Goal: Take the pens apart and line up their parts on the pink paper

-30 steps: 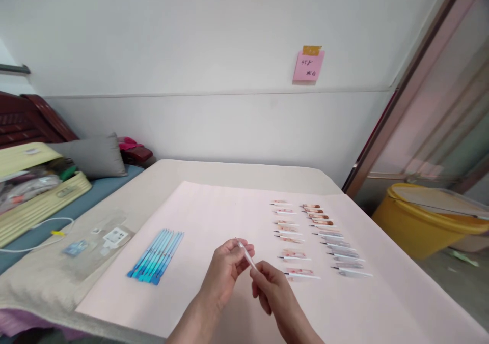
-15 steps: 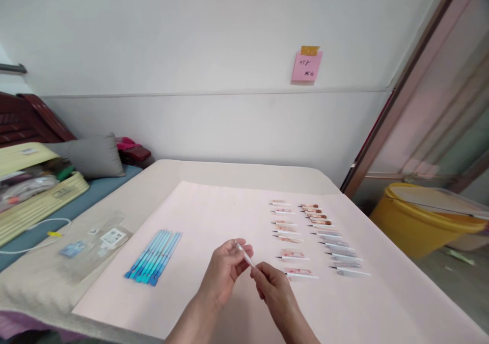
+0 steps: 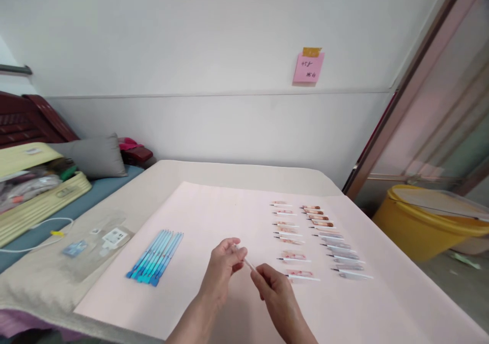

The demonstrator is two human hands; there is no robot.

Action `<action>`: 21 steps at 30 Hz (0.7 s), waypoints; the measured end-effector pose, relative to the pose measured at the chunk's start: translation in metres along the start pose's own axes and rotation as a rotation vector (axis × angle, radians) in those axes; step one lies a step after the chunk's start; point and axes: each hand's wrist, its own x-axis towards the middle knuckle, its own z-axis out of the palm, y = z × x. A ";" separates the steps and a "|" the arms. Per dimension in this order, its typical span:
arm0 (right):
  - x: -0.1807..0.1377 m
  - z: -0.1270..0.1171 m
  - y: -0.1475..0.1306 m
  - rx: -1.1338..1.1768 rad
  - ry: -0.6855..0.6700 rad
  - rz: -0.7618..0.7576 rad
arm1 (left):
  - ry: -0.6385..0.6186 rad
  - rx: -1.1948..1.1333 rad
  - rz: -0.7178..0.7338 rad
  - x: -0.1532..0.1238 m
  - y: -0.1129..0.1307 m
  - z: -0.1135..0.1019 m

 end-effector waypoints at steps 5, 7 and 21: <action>0.001 -0.001 0.002 -0.005 0.006 -0.007 | -0.060 -0.019 -0.005 -0.001 0.002 0.002; 0.001 -0.001 0.002 -0.009 0.002 -0.009 | -0.013 0.077 0.004 -0.001 0.002 0.002; 0.001 -0.003 0.005 -0.024 0.027 -0.010 | -0.127 -0.088 -0.028 -0.001 0.001 0.002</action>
